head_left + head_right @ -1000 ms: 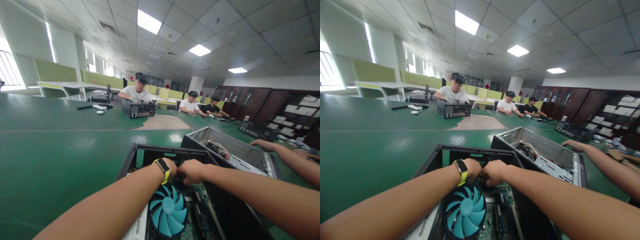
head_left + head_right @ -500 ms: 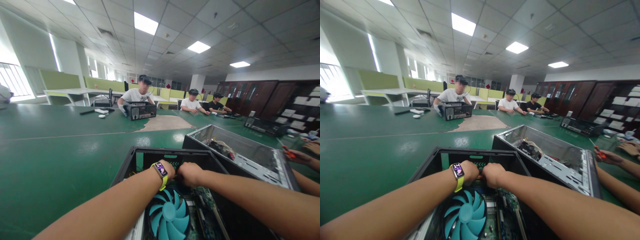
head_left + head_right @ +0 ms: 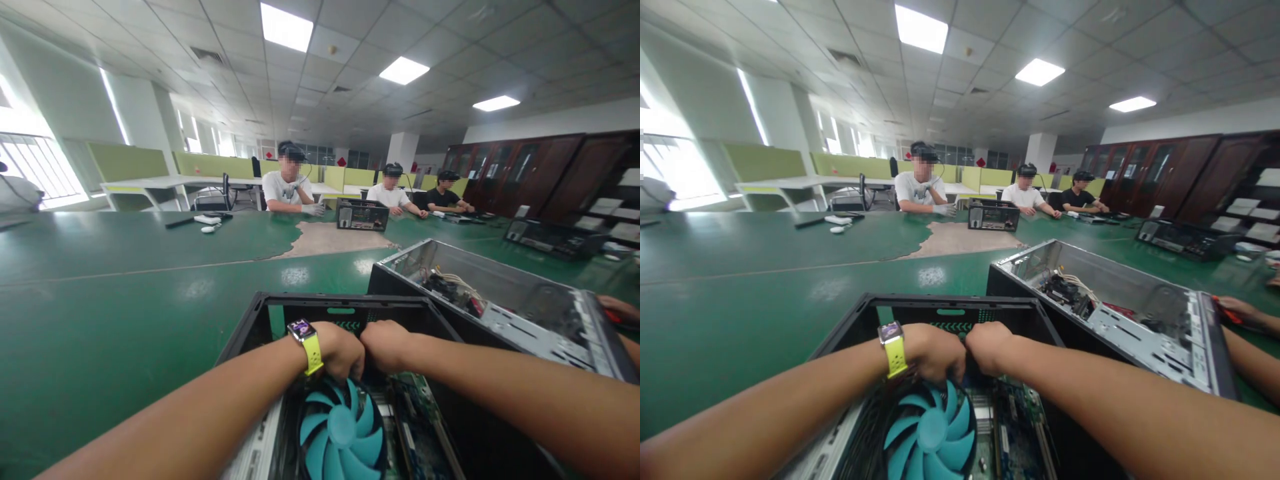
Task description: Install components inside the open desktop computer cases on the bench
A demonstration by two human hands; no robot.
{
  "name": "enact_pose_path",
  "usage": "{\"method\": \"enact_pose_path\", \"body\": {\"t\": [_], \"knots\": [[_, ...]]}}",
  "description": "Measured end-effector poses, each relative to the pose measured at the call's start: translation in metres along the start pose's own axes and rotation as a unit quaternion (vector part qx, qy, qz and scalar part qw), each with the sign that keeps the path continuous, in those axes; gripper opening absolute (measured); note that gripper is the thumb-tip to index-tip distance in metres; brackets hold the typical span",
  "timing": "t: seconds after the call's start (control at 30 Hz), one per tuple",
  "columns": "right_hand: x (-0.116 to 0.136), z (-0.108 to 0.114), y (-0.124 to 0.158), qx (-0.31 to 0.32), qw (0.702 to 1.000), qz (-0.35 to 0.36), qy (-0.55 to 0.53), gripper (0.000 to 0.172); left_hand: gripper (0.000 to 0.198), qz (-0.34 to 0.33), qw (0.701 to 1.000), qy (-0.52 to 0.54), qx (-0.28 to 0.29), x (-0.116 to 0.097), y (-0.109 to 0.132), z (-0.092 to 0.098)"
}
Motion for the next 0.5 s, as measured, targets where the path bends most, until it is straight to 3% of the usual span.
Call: {"method": "enact_pose_path", "body": {"t": [0.1, 0.17, 0.23, 0.33, 0.5], "knots": [[0.000, 0.000, 0.000, 0.002, 1.000, 0.015, 0.005, 0.022, 0.018, 0.036, 0.988, 0.073, 0.129, 0.004, -0.001, -0.007], [0.001, -0.001, 0.000, 0.006, 1.000, 0.023, 0.007, 0.021, 0.006, 0.082, 0.982, 0.055, 0.163, 0.008, 0.005, -0.006], [0.002, -0.003, -0.001, 0.010, 1.000, 0.025, 0.008, 0.019, 0.003, 0.127, 0.985, -0.006, 0.118, 0.010, 0.011, 0.002], [0.002, -0.004, -0.004, 0.000, 1.000, 0.019, 0.008, 0.018, 0.018, 0.162, 0.983, -0.084, 0.015, 0.007, 0.017, 0.012], [0.002, -0.005, -0.004, -0.017, 1.000, 0.003, 0.004, 0.019, 0.031, 0.215, 0.965, -0.128, -0.080, 0.001, 0.005, 0.007]]}}
Point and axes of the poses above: each hand's wrist, its own y-axis away from the middle knuckle, its own z-axis out of the back of the hand, x = y × z, the point moved 5 cm from there along -y, towards the middle knuckle, and after that the axes turned 15 degrees about z, right-handed, at the moved point
